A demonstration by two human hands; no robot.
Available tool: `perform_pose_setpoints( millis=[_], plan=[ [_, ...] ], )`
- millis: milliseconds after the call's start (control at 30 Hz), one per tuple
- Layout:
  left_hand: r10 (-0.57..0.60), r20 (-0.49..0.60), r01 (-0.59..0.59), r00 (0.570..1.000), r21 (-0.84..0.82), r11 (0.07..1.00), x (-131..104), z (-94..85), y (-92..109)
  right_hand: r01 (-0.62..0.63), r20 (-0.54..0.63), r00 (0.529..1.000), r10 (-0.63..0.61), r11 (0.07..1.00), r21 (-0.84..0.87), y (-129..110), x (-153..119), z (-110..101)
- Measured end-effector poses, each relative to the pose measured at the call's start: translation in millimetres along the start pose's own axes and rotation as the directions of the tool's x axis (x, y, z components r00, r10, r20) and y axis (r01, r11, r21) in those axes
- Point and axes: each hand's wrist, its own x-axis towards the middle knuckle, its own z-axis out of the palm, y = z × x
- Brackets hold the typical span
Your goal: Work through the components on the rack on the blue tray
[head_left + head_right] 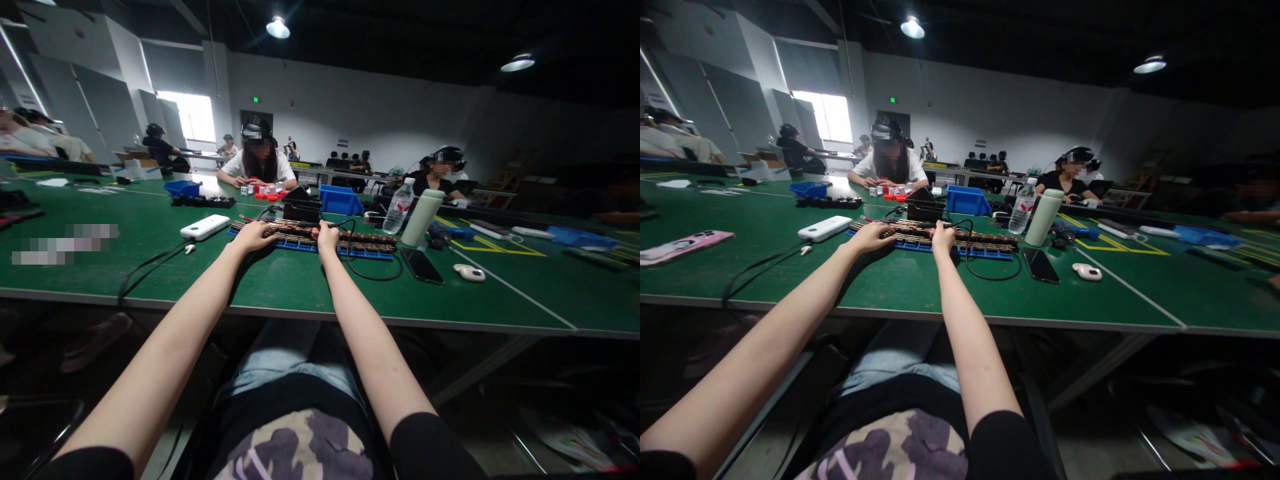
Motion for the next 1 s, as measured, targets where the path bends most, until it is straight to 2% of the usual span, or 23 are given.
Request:
perform_pose_setpoints(
  millis=[1000],
  plan=[
    [-0.003, 0.009, 0.003, 1.0, -0.008, 1.0, 0.5, -1.7, 0.9, 0.003, 0.012, 1.0, -0.002, 0.999, -0.042, 1.5, 1.9, -1.1]
  ],
)
